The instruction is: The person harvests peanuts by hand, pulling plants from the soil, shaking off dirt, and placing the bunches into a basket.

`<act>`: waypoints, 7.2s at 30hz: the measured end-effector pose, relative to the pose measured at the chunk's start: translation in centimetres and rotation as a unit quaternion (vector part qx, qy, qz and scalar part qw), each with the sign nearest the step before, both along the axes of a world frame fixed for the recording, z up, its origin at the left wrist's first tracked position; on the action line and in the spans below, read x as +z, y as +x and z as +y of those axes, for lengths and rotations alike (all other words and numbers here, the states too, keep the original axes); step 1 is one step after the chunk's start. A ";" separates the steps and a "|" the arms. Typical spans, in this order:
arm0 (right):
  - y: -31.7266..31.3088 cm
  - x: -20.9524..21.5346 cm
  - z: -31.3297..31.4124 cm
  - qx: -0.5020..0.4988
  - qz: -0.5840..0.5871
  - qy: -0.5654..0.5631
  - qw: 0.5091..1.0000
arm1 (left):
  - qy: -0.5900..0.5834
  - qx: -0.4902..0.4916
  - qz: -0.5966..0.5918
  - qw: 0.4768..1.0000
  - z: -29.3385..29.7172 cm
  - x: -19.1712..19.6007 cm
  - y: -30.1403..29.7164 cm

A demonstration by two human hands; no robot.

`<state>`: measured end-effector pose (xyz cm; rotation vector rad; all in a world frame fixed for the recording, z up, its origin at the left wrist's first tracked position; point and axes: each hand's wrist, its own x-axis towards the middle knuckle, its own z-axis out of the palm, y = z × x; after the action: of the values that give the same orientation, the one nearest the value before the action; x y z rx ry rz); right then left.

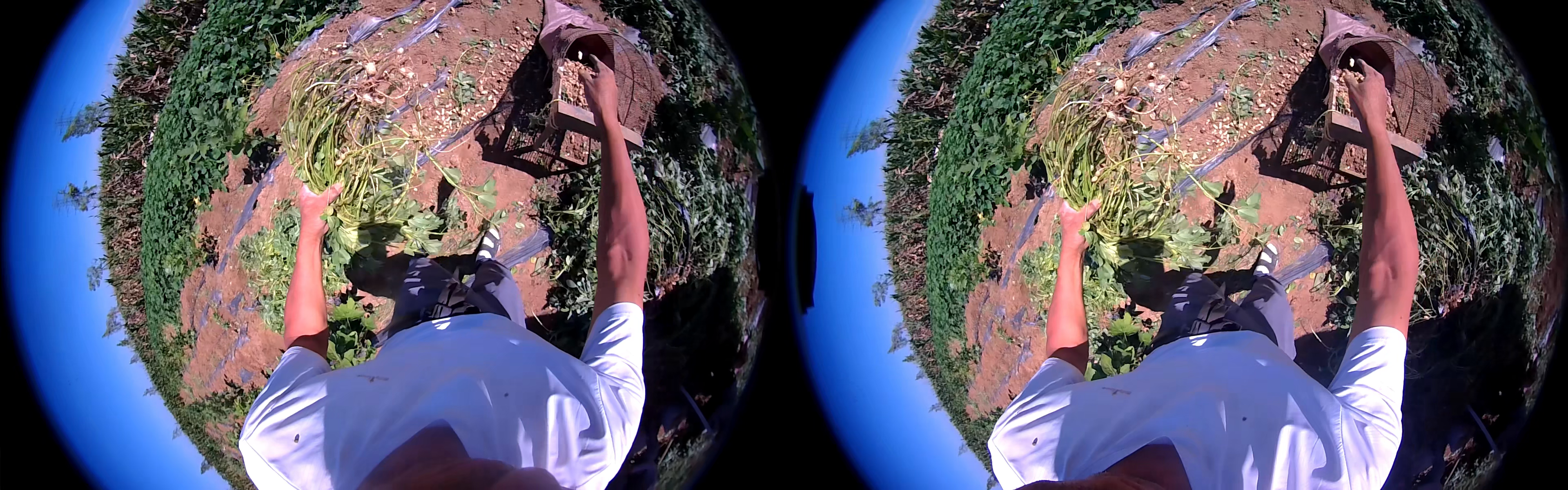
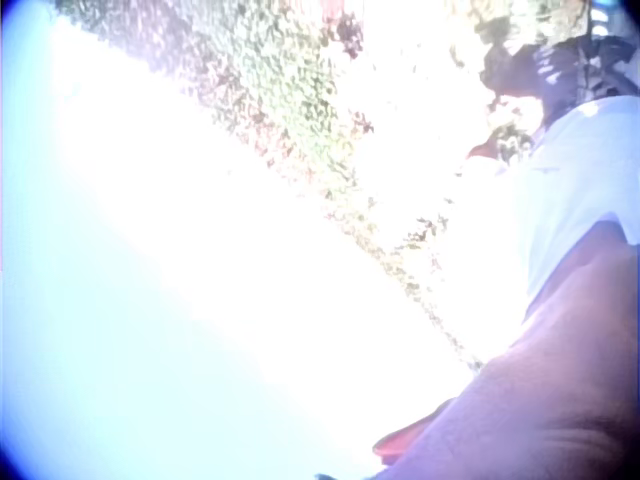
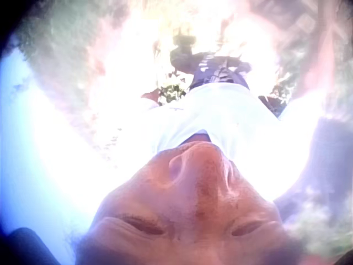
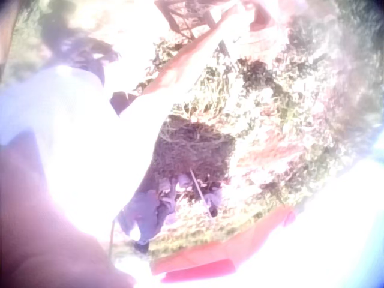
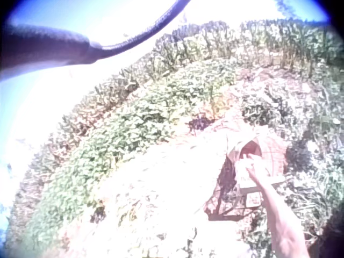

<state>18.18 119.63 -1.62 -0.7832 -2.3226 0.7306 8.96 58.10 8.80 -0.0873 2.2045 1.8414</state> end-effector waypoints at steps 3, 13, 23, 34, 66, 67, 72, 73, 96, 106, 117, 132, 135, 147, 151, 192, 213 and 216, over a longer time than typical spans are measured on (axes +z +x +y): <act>-0.8 1.7 -13.1 0.209 0.083 -0.471 0.853 | 0.061 -0.028 0.022 0.998 -0.2 -0.6 -0.2; -3.4 1.3 -27.3 0.362 0.037 -0.684 0.632 | -0.012 -0.057 0.063 0.996 1.4 0.2 -0.1; -1.5 1.0 -28.3 0.410 -0.022 -0.613 0.675 | 0.061 -0.034 0.029 0.997 1.6 0.0 0.4; -0.6 3.9 -16.2 0.066 0.251 -0.491 0.832 | -0.222 -0.100 0.102 0.964 -3.5 -1.6 0.0; -2.4 9.9 -23.3 0.316 -0.186 -0.110 0.924 | -0.463 -0.160 0.393 0.778 -3.4 -6.3 2.2; -2.4 11.0 -23.8 0.307 -0.220 -0.097 0.921 | -0.457 -0.156 0.395 0.781 -3.2 -6.4 2.4; -3.2 9.4 -23.6 0.270 -0.275 -0.044 0.922 | -0.379 -0.178 0.447 0.791 0.7 -2.2 3.6; -3.3 8.8 -23.6 0.274 -0.263 -0.038 0.924 | -0.366 -0.181 0.441 0.799 1.0 -1.6 3.7; 1.4 1.7 -0.2 -0.051 0.028 0.160 0.985 | -0.400 -0.148 0.266 0.864 -3.5 -2.6 2.4; 3.7 6.6 -25.6 0.385 0.107 -0.579 0.711 | -0.149 -0.063 0.184 0.970 -6.2 -6.4 0.6; 3.3 6.3 -21.7 0.006 0.345 -0.603 0.719 | -0.326 -0.171 0.171 0.914 -0.7 0.4 2.9; 0.7 16.4 -21.9 0.284 0.145 -0.430 0.844 | -0.398 -0.250 0.404 0.785 -1.9 -0.8 3.1; -1.1 17.7 -22.6 0.422 0.104 -0.197 0.879 | -0.359 -0.295 0.458 0.758 -0.4 1.3 3.8; -6.6 15.2 -23.0 0.361 -0.023 -0.014 0.932 | -0.487 -0.345 0.484 0.640 1.0 -0.8 4.1; -8.9 12.9 -21.6 0.498 -0.091 -0.107 0.856 | -0.463 -0.356 0.497 0.642 2.2 0.3 4.2; 2.3 9.8 3.2 -0.040 -0.016 0.191 0.981 | -0.331 -0.306 0.397 0.799 -4.8 -3.6 3.2; -4.2 8.1 -26.3 0.310 0.216 -0.662 0.647 | -0.037 -0.099 -0.153 0.983 -7.9 -6.4 -2.7; -6.2 7.7 -26.1 0.285 0.195 -0.620 0.704 | 0.008 -0.125 -0.112 0.986 -6.3 -5.2 -1.9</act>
<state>12.02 93.49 6.11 -0.2454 -1.3803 2.5570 7.10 51.83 3.56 -0.0135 1.9486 1.6281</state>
